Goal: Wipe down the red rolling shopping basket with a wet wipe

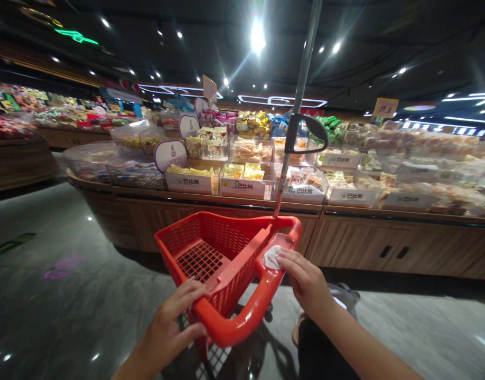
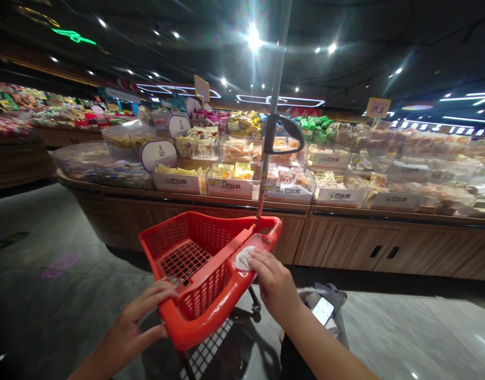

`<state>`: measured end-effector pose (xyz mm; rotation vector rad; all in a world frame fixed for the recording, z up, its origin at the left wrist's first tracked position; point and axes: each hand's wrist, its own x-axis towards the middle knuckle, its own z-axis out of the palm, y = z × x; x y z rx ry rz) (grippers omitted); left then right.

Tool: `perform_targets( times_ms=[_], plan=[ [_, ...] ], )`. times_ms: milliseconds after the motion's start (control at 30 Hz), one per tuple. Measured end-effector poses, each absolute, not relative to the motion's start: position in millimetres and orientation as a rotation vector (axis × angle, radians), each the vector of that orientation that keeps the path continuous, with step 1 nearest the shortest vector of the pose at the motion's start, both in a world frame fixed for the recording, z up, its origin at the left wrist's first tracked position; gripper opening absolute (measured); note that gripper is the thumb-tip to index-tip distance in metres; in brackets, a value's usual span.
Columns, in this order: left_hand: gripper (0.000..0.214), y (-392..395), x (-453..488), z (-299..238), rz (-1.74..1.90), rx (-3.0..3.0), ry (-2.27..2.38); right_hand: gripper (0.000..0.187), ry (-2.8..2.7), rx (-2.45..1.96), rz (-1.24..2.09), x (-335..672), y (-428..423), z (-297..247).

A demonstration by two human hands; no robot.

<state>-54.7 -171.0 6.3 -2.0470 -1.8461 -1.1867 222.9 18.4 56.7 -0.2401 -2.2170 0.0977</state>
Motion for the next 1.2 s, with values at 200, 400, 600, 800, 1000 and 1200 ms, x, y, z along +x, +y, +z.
perform_targets(
  times_ms=[200, 400, 600, 800, 1000, 1200],
  plan=[
    [0.062, -186.1, -3.5, 30.8, -0.949, -1.894, -1.718, 0.040, -2.179, -0.282, 0.194, 209.5, -0.6, 53.1],
    [0.033, -172.1, 61.2, 50.4, -0.749, -1.681, -1.726, 0.041, -2.357, -0.033, 0.287, 202.3, -45.3, 58.9],
    [0.022, -177.7, 49.9, 51.5, -0.772, -1.704, -1.649, 0.038, -2.373, -0.195, 0.312, 193.4, -6.9, 74.8],
    [0.020, -186.6, 39.5, 48.8, -0.781, -1.714, -1.591, 0.039, -2.377, -0.401, 0.333, 180.5, -15.3, 87.2],
    [0.014, -193.6, 33.9, 61.0, -1.033, -1.720, -1.523, 0.043, -2.506, -0.109, 0.422, 176.1, -60.7, 91.7],
    [0.013, -197.1, 32.4, 64.5, -1.170, -1.699, -1.580, 0.044, -2.323, -0.563, 0.337, 173.6, -8.5, 90.8]
  ],
)
